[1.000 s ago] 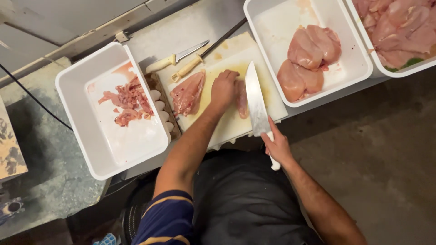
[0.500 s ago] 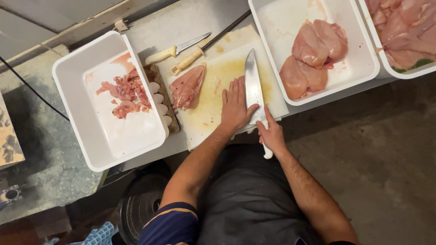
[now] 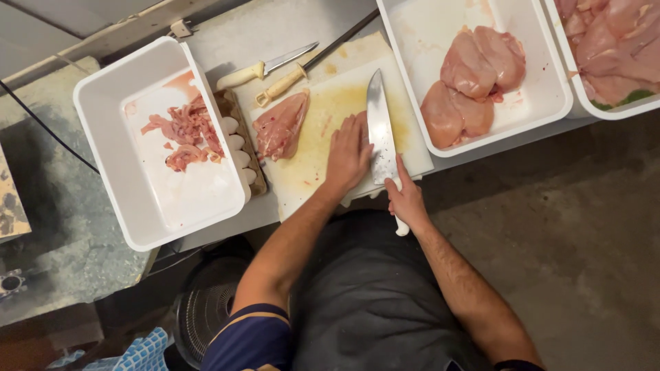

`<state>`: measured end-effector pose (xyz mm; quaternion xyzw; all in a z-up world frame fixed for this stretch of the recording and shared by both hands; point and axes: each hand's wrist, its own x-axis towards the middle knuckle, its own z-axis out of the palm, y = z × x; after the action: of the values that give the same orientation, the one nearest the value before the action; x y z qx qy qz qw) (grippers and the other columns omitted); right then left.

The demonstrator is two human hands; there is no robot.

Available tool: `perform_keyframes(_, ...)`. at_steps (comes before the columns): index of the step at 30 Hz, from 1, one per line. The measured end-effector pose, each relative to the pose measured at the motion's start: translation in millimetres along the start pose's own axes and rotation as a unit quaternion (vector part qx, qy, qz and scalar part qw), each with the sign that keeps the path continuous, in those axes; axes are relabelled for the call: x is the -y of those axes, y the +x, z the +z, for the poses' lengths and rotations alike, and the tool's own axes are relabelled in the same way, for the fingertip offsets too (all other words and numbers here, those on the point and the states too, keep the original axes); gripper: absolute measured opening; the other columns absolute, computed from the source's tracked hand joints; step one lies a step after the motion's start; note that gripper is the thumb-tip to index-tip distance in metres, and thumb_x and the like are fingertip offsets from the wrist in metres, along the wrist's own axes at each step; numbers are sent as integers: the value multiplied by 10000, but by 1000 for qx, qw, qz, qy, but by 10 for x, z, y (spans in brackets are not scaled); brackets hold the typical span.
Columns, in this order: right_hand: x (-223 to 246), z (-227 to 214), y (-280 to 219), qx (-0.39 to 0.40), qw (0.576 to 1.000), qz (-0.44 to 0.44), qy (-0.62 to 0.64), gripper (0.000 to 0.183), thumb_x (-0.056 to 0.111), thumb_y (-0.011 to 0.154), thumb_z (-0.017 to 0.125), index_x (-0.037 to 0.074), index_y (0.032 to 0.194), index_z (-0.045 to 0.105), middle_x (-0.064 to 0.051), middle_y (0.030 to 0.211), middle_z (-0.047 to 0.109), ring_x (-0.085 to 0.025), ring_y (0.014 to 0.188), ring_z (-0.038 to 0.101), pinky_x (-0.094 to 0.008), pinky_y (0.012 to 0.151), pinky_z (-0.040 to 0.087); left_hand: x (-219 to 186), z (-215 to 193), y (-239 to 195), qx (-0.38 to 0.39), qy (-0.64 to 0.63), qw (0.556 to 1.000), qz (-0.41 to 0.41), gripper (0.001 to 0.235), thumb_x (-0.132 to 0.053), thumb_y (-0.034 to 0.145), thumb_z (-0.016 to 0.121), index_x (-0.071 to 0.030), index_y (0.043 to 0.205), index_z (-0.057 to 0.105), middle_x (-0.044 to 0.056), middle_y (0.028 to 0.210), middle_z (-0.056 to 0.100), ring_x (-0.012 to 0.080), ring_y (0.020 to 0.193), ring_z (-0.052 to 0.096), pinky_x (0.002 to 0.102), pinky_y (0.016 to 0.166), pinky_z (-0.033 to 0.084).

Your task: Slicing raw chicken breasts into thin fillets on a cutting board

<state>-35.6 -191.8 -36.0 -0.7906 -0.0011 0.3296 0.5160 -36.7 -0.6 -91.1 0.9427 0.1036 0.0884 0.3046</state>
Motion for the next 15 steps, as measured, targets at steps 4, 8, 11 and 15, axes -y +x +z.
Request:
perform_keyframes(4,-9,3,12,0,1000,2,-22,622,200,1010,559,189,1602,366,-175,605,651,-291,464,676,-334,405,607,-222,-36,-5,66,47,997,-6,943,-662,1021,425,-7,1637,140,261,1697,183,386,1594,172,561,1288,138)
perform_keyframes(8,-63,32,-37,-1,999,1,-48,647,212,997,576,190,1606,359,-195,555,641,-315,462,668,-353,420,606,-220,29,-12,82,96,992,-23,1055,-764,972,380,47,1611,163,300,1686,151,408,1595,139,567,1296,119)
perform_keyframes(11,-163,61,-27,-2,998,1,-57,654,212,995,578,184,1609,354,-200,537,640,-317,457,664,-364,415,592,-182,86,-4,72,112,991,-20,1082,-788,955,370,58,1602,182,306,1682,147,411,1593,141,574,1295,121)
perform_keyframes(15,-295,81,-52,-3,997,-10,-72,681,221,980,601,216,1613,352,-201,506,641,-313,456,673,-364,423,590,-143,157,-13,93,118,988,-39,1119,-829,939,320,44,1617,144,284,1699,101,383,1607,100,567,1298,81)
